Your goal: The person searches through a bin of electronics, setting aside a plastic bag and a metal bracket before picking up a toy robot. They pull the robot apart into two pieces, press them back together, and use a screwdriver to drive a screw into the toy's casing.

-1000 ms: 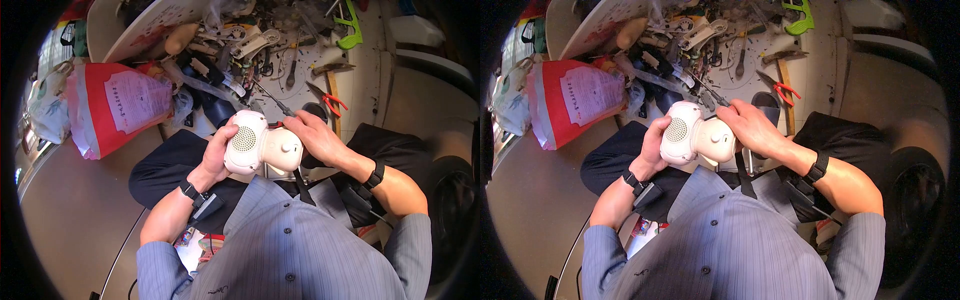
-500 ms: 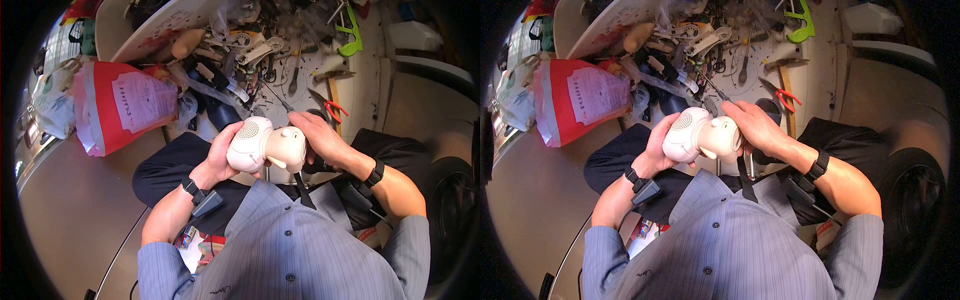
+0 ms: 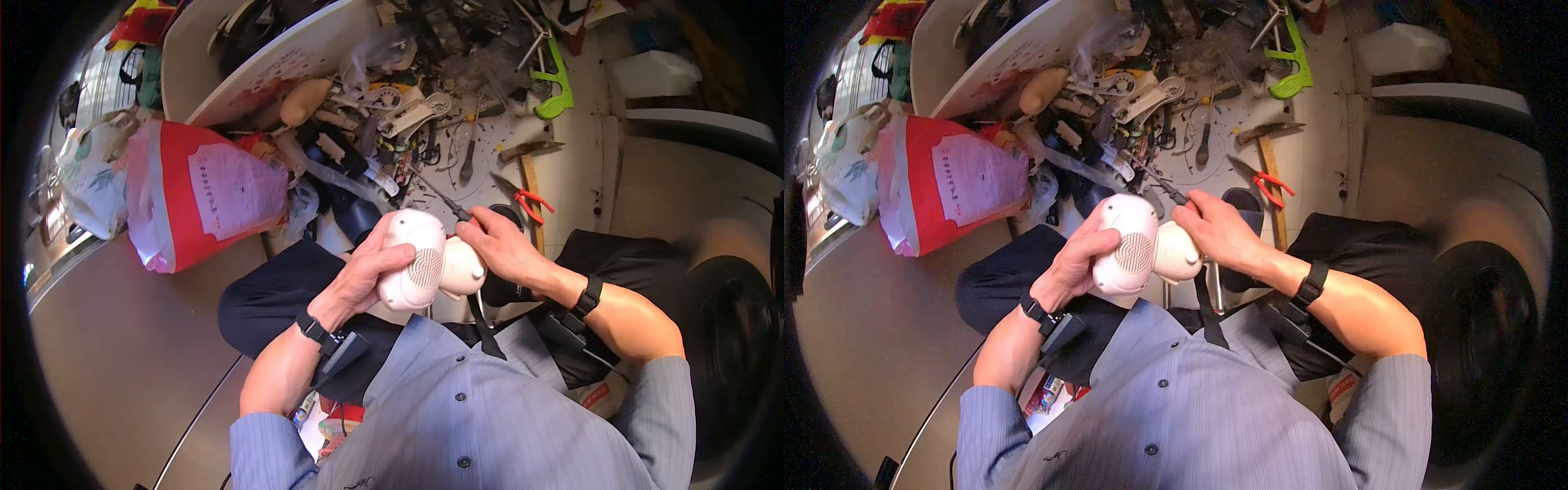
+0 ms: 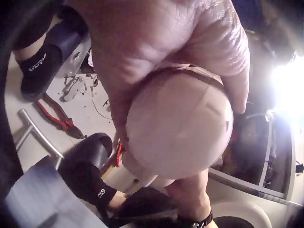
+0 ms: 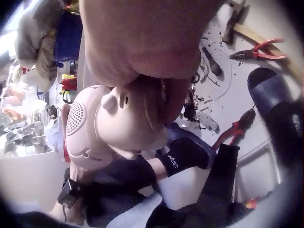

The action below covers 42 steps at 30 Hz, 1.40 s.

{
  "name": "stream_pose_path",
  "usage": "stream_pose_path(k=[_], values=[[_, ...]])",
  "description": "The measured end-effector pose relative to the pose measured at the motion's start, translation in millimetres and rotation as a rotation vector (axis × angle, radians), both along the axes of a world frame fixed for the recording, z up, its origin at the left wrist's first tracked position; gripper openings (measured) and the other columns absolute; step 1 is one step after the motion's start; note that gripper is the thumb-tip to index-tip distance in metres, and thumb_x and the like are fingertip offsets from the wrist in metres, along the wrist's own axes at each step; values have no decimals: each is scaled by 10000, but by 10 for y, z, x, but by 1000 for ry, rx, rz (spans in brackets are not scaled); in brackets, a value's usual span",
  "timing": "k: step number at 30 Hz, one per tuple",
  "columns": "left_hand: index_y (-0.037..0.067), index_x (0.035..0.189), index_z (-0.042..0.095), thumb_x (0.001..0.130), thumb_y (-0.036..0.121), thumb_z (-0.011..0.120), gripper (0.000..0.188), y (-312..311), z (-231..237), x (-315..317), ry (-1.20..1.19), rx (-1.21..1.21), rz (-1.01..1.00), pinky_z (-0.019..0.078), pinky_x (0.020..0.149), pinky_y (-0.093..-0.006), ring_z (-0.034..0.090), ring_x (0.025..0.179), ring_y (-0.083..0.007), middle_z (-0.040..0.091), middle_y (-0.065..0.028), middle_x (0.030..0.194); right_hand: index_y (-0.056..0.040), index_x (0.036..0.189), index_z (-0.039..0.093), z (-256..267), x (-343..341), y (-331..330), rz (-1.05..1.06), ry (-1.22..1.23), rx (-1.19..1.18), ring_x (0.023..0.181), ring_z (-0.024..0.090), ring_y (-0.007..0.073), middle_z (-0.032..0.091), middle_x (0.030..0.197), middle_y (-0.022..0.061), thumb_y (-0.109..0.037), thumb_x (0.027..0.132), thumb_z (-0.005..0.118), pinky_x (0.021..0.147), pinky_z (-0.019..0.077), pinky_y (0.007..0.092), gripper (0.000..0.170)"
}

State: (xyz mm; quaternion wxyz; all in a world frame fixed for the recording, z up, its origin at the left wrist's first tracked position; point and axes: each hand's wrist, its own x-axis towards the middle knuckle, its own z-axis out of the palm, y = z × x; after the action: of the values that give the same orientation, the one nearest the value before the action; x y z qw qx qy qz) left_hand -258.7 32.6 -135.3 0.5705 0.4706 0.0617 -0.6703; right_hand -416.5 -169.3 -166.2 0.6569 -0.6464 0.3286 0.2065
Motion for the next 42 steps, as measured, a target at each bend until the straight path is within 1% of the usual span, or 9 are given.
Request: stream_pose_path(k=[3,5,8,14,17,20,26,32,42], values=[[80,1543,394,883,305,829,822,32,2,45,127,15,-7,531,1075,-391,604,1277,-238,571,-109,1403,16,1004,579,72,33,-30,-40,-80,-44,790,544,175,584,832,85,-327,1040,615,719,478,355,347],[93,1567,375,858,281,853,875,47,-22,16,129,-8,2,536,1070,-399,604,1280,-249,561,-101,1419,35,1030,602,72,57,-65,-56,-191,-220,827,670,363,670,888,215,-323,1015,631,762,520,447,360],[113,1607,335,808,238,899,986,29,-5,-7,152,-45,-11,534,1077,-421,596,1303,-269,541,-89,1452,27,1032,617,84,110,-152,-159,-331,-356,820,664,398,665,876,210,-293,998,662,757,521,459,325],[103,1629,287,757,297,952,1114,-76,116,-88,165,-139,-220,446,1179,-470,535,1410,-290,514,-108,1502,17,1011,629,226,207,-231,-324,-446,-364,742,656,295,646,839,165,-217,967,701,686,520,404,249],[23,1621,268,845,441,860,1061,-121,89,-210,332,-180,-163,454,1176,-431,555,1394,-296,498,-159,1526,8,958,622,375,208,-201,-293,-555,-360,702,641,261,622,777,144,-200,958,707,654,511,397,225],[26,1629,252,900,379,810,983,-225,72,-261,402,-83,-226,451,1178,-431,546,1403,-297,480,-172,1555,3,953,618,387,189,-191,-266,-555,-312,686,630,264,614,762,137,-198,956,708,645,505,398,221],[-19,1490,493,878,235,822,740,-354,7,-462,389,-83,-259,550,1077,-413,681,1219,-288,653,-162,1369,8,1020,616,409,174,-165,-313,-559,-145,673,595,193,612,746,124,-228,990,699,640,505,369,252],[-15,1502,474,823,250,878,834,-438,35,-460,468,-160,-156,548,1089,-437,673,1242,-310,647,-176,1387,8,1168,624,512,213,-258,-319,-573,47,785,639,88,692,845,22,-254,1083,621,717,524,277,275],[3,1543,439,703,279,955,1024,-601,263,-418,427,-272,-146,534,1119,-528,633,1294,-425,597,-277,1432,-26,1159,662,725,246,-465,-613,-602,452,716,591,88,610,786,-8,-379,1120,559,677,507,261,369]])
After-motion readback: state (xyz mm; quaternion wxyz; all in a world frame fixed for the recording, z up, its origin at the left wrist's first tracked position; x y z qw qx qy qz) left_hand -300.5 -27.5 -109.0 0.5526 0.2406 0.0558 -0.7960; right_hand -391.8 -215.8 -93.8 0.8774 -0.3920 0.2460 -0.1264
